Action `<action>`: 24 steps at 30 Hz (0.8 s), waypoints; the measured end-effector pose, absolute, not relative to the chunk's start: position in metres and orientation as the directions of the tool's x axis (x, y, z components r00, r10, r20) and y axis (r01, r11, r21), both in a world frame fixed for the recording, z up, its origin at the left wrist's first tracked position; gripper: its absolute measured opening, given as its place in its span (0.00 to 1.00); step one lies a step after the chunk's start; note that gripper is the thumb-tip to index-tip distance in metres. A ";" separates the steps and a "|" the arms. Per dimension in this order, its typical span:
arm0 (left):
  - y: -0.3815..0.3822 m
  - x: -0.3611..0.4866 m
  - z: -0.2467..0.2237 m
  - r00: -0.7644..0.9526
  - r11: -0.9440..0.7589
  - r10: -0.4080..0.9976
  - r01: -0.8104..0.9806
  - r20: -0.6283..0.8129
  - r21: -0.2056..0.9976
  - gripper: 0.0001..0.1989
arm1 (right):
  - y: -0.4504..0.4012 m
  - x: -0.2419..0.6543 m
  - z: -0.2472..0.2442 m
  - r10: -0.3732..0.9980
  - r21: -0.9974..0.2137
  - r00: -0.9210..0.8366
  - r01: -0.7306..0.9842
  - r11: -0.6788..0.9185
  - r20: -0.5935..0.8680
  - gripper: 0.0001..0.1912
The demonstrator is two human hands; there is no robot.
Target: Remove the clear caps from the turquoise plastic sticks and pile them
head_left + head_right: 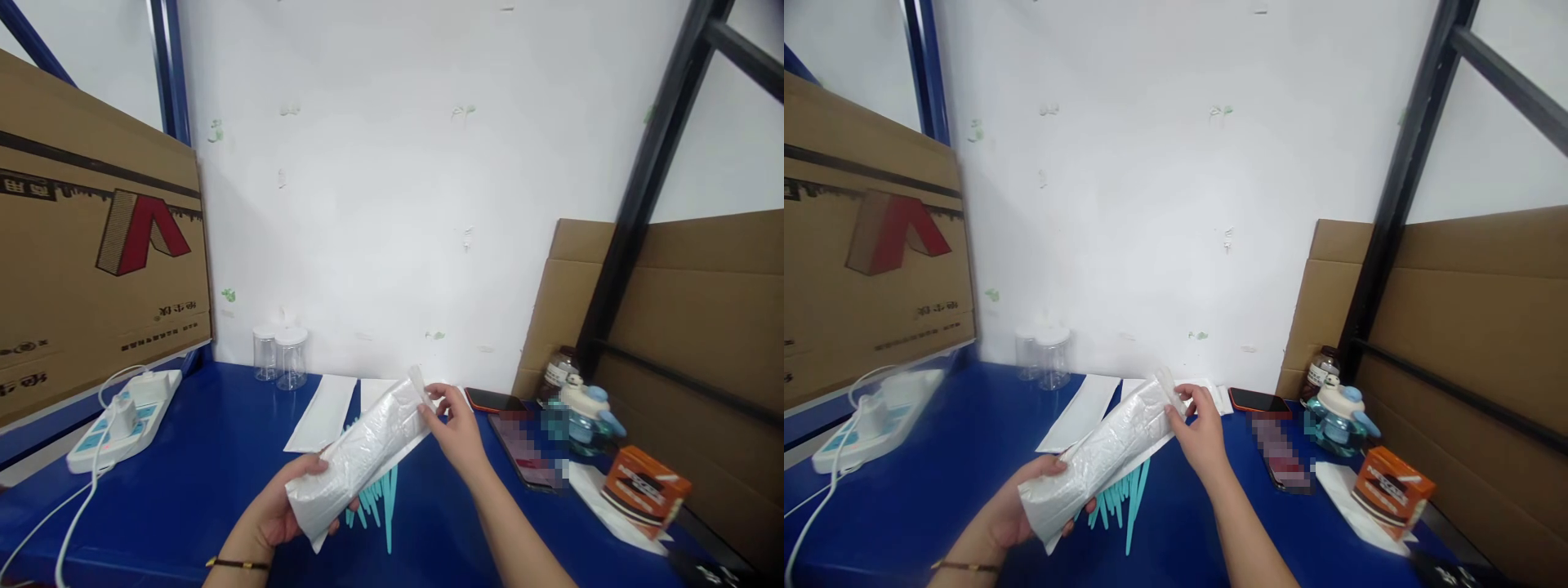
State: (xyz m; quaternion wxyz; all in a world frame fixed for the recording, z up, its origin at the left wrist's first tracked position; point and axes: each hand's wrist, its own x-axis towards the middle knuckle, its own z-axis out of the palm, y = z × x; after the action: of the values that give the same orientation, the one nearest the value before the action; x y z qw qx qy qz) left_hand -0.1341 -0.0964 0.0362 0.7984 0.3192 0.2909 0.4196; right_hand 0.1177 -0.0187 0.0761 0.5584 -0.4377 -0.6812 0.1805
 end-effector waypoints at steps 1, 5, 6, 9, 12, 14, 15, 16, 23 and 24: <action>-0.094 -0.134 0.038 0.485 0.445 0.853 -0.482 -0.194 0.755 0.30 | -0.018 0.120 0.074 0.797 -0.728 -0.018 0.395 0.561 0.604 0.13; -0.080 -0.132 0.046 0.497 0.482 0.835 -0.458 -0.235 0.746 0.28 | -0.015 0.128 0.071 0.825 -0.740 -0.078 0.400 0.541 0.560 0.10; -0.077 -0.131 0.047 0.495 0.493 0.833 -0.458 -0.248 0.740 0.27 | -0.014 0.130 0.070 0.822 -0.740 -0.053 0.404 0.537 0.567 0.10; -0.068 -0.127 0.050 0.506 0.526 0.818 -0.463 -0.275 0.713 0.26 | -0.008 0.134 0.066 0.783 -0.717 0.028 0.423 0.554 0.622 0.12; -0.058 -0.122 0.053 0.516 0.552 0.802 -0.443 -0.302 0.707 0.25 | 0.000 0.138 0.062 0.760 -0.695 0.033 0.432 0.574 0.649 0.14; -0.050 -0.119 0.057 0.514 0.553 0.799 -0.423 -0.313 0.718 0.25 | 0.006 0.140 0.061 0.772 -0.717 0.044 0.406 0.566 0.634 0.15; -0.046 -0.118 0.061 0.513 0.552 0.798 -0.412 -0.316 0.725 0.24 | 0.010 0.142 0.061 0.784 -0.737 0.053 0.387 0.555 0.618 0.15; -0.040 -0.116 0.065 0.514 0.550 0.797 -0.400 -0.317 0.734 0.24 | 0.013 0.144 0.062 0.796 -0.754 0.060 0.371 0.543 0.602 0.15; 0.009 -0.101 0.089 0.590 0.557 0.750 -0.316 -0.301 0.768 0.25 | 0.031 0.162 0.073 0.729 -0.651 0.134 0.575 0.494 0.672 0.11; 0.016 -0.099 0.089 0.600 0.559 0.741 -0.302 -0.302 0.772 0.25 | 0.033 0.164 0.071 0.735 -0.657 0.141 0.580 0.482 0.663 0.11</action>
State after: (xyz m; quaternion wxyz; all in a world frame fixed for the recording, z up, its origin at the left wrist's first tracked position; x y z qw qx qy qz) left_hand -0.0988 0.0156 0.0891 0.8245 0.3469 0.3161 0.3163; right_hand 0.1642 0.0326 0.0715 0.5622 -0.5043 -0.6518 0.0693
